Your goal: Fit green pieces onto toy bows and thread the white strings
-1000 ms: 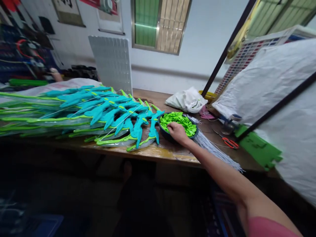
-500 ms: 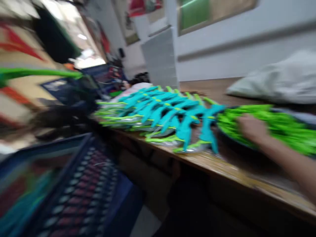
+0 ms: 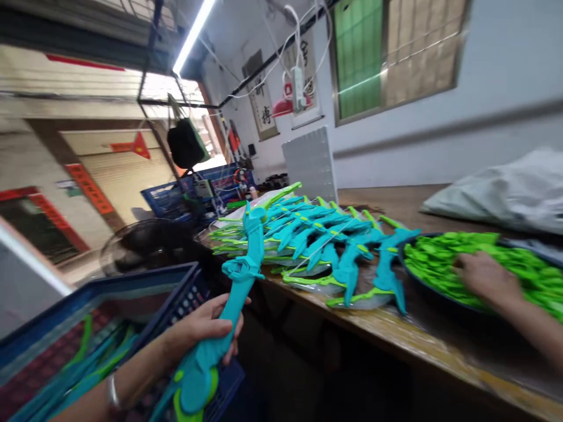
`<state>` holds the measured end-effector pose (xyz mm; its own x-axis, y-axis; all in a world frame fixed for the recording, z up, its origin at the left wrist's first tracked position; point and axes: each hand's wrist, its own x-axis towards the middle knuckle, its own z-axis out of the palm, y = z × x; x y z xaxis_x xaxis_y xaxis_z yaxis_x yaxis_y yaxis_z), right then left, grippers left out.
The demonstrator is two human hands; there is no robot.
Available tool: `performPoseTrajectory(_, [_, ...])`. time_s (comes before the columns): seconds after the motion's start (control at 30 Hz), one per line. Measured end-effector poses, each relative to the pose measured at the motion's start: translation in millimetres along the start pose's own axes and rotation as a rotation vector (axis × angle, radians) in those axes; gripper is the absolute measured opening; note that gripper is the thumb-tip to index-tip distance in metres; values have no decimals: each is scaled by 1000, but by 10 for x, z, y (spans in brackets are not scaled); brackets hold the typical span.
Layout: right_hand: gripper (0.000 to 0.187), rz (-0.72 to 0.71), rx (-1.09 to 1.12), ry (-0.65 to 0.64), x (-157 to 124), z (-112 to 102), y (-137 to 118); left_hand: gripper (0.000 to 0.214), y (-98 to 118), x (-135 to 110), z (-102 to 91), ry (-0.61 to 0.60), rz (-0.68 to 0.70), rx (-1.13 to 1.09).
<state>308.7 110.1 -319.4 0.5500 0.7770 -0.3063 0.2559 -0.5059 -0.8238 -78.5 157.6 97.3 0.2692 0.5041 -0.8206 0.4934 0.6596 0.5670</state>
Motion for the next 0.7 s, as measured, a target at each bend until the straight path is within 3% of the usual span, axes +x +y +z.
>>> performPoseTrajectory(0.07, [22,121,-34,-41,37,-309,102,61,-179,197,165,2,71,39])
performPoseTrajectory(0.13, [15,181,-6,-18,-2,-476,19,60,-274,332,313,-12,126,60])
performPoseTrajectory(0.2, [12,201,78,-23,-149,-531,-190,61,-338,451,449,26,104,-20])
performPoseTrajectory(0.3, [28,163,276,-203,-569,-502,-613,72,-429,621,610,175,19,-113])
performPoseTrajectory(0.37, [28,105,389,-328,-935,-468,-911,75,-468,704,660,199,-11,-75])
performPoseTrajectory(0.47, [26,-132,634,-531,-1497,-493,-1349,71,-444,742,663,108,-40,8])
performPoseTrajectory(0.53, [20,-261,689,-582,-1832,-589,-1617,64,-395,717,663,3,-64,71])
performPoseTrajectory(0.7, [11,-369,618,-676,-2441,-893,-1991,40,-458,614,819,-419,-42,298])
